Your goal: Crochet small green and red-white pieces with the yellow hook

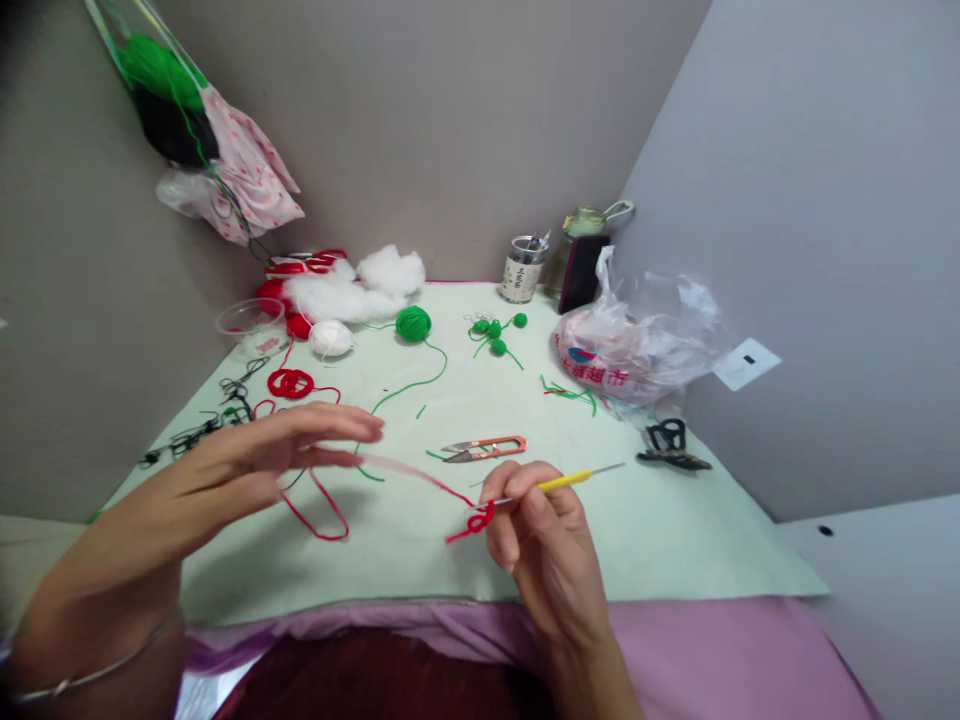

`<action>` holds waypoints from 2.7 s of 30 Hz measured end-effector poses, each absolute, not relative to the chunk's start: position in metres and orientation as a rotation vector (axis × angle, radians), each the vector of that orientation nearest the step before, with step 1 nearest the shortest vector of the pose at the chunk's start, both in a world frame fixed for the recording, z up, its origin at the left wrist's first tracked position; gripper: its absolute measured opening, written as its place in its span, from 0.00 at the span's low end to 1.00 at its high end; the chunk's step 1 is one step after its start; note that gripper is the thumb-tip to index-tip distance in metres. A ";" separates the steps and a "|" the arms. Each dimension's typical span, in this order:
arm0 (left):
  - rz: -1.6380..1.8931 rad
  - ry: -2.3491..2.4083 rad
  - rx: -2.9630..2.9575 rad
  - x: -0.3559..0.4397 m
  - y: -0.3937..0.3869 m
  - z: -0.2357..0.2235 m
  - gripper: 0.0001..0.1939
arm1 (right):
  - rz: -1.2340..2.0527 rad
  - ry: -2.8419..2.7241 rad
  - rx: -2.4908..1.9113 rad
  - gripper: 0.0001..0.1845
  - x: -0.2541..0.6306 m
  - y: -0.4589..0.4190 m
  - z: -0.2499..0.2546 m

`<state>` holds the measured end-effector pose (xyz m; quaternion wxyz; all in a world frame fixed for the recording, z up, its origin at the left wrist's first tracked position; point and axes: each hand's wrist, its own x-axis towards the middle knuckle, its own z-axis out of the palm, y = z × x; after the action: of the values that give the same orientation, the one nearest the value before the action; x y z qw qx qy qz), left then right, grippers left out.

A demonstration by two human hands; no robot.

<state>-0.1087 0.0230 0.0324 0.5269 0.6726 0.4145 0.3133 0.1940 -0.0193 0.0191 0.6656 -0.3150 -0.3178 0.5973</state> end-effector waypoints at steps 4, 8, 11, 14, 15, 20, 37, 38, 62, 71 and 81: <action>0.595 1.433 2.081 -0.090 0.073 0.067 0.16 | 1.383 -0.750 -0.686 0.11 0.191 -0.017 0.021; 0.763 1.118 1.869 -0.045 0.058 0.058 0.24 | 1.429 -0.786 -0.673 0.11 0.186 -0.016 0.024; 0.678 0.642 1.491 -0.008 0.041 0.047 0.29 | 1.423 -0.791 -0.670 0.10 0.185 -0.016 0.026; 0.642 0.309 0.997 0.007 0.033 0.049 0.32 | 1.405 -0.780 -0.653 0.08 0.188 -0.016 0.025; 0.732 0.318 0.869 0.006 0.032 0.054 0.31 | 1.402 -0.774 -0.650 0.08 0.189 -0.016 0.024; 1.282 0.771 1.039 -0.010 0.027 0.078 0.38 | 1.410 -0.767 -0.645 0.07 0.189 -0.015 0.019; 0.966 0.716 0.945 0.021 0.013 0.027 0.16 | 0.848 -1.154 -0.811 0.09 0.181 -0.018 -0.001; 0.968 0.726 0.905 0.021 0.013 0.025 0.19 | 0.826 -1.163 -0.820 0.09 0.181 -0.018 -0.001; 0.962 0.681 0.634 0.027 0.008 0.020 0.22 | 0.807 -1.094 -0.945 0.07 0.179 -0.008 -0.007; 0.961 0.700 0.655 0.023 0.011 0.018 0.17 | 0.954 -1.021 -0.884 0.08 0.180 -0.010 -0.006; 1.078 0.751 0.697 0.028 0.005 0.012 0.26 | 0.004 -1.753 -0.979 0.22 0.181 -0.022 -0.012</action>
<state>0.0283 0.0053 0.0124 0.7359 0.3174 0.3420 0.4907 0.1812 -0.0216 -0.0118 0.5369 -0.4111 -0.7367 0.0018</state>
